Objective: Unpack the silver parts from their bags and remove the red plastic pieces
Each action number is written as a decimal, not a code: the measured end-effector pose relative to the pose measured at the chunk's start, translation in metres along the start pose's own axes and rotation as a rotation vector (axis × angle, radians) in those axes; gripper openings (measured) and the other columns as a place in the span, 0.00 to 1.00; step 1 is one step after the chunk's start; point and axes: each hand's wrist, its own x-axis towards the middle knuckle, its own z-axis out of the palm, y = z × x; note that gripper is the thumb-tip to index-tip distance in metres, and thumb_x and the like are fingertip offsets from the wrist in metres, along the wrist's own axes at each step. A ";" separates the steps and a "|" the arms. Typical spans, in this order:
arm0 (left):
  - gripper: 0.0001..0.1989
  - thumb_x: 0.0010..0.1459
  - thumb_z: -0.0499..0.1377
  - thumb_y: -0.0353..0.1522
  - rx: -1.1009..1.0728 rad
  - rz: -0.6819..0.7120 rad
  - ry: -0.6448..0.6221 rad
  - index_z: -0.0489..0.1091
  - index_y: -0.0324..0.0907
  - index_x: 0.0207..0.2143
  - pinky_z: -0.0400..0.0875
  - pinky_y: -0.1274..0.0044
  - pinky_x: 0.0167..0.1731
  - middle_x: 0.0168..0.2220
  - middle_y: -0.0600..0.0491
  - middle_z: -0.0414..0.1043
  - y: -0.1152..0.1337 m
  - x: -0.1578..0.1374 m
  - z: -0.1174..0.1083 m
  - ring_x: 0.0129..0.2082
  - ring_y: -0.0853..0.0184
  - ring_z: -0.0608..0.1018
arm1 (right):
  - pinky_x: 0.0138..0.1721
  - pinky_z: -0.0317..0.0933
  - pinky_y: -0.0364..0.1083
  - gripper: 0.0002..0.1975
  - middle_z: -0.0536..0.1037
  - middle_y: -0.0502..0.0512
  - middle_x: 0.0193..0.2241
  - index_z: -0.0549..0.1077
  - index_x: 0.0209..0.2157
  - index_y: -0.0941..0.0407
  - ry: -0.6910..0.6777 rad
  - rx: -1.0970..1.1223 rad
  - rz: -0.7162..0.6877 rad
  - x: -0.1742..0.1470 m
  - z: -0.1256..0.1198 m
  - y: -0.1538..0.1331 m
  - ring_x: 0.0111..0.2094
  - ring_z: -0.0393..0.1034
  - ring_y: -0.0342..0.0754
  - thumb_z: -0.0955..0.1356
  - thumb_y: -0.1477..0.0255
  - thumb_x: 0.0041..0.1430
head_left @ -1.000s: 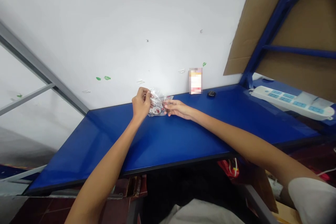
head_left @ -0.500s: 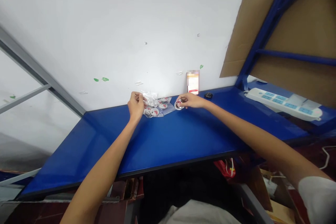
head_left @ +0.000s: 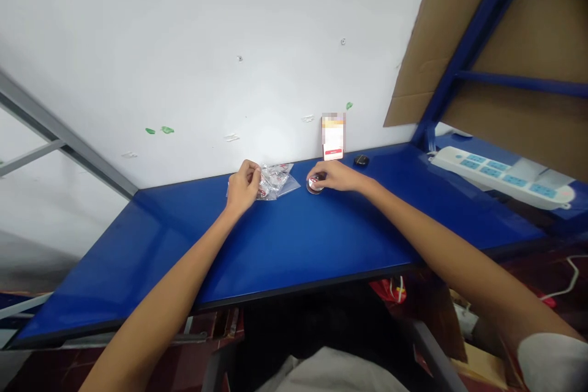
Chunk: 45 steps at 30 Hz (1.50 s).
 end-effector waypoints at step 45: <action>0.08 0.69 0.57 0.40 0.022 0.051 0.002 0.70 0.47 0.39 0.71 0.76 0.29 0.29 0.56 0.75 0.004 0.001 -0.004 0.26 0.66 0.77 | 0.53 0.65 0.55 0.16 0.78 0.63 0.48 0.83 0.53 0.52 0.071 -0.220 -0.088 -0.009 -0.001 0.005 0.51 0.71 0.60 0.73 0.64 0.65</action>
